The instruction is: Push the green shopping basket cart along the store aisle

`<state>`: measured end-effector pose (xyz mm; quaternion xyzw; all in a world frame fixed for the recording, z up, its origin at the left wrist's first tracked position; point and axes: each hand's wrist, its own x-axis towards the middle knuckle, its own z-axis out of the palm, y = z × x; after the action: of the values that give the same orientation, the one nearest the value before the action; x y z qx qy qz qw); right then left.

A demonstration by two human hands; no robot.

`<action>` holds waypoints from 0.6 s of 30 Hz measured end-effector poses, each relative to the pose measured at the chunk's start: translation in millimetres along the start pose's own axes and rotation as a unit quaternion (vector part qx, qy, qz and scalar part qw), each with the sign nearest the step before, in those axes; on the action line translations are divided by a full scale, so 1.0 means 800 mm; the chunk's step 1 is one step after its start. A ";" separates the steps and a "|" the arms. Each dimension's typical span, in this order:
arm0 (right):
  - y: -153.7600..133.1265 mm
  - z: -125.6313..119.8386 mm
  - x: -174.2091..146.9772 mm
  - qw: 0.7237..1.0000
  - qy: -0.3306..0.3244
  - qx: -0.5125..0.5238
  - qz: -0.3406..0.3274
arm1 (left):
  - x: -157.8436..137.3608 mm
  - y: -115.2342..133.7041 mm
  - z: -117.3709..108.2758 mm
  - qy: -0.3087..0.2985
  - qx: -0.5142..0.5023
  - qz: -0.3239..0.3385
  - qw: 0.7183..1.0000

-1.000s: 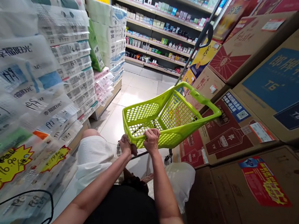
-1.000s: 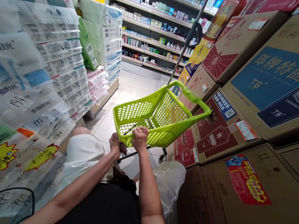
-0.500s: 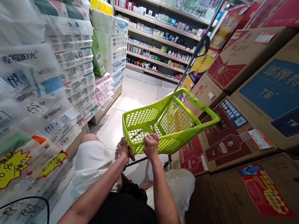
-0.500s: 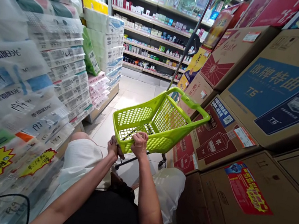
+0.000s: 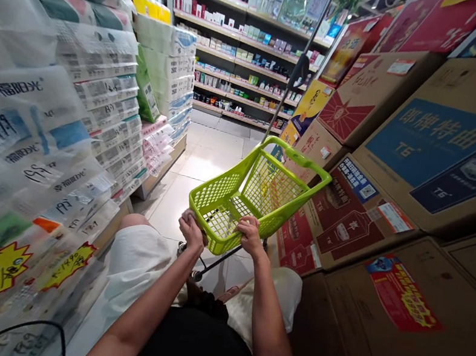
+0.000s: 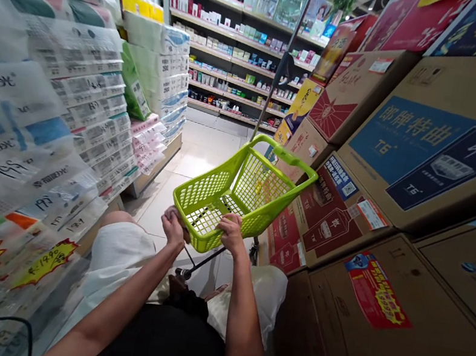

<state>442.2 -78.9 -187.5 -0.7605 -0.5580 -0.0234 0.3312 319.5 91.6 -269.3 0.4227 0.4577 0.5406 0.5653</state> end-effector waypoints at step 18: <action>-0.100 0.066 0.000 0.995 0.029 -0.092 0.033 | 0.010 0.014 -0.007 -0.039 -0.009 -0.007 0.999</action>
<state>355.1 -38.3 -190.3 -0.8048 -0.5180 -0.0858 0.2768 311.1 100.1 -260.2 0.4354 0.4336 0.5238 0.5899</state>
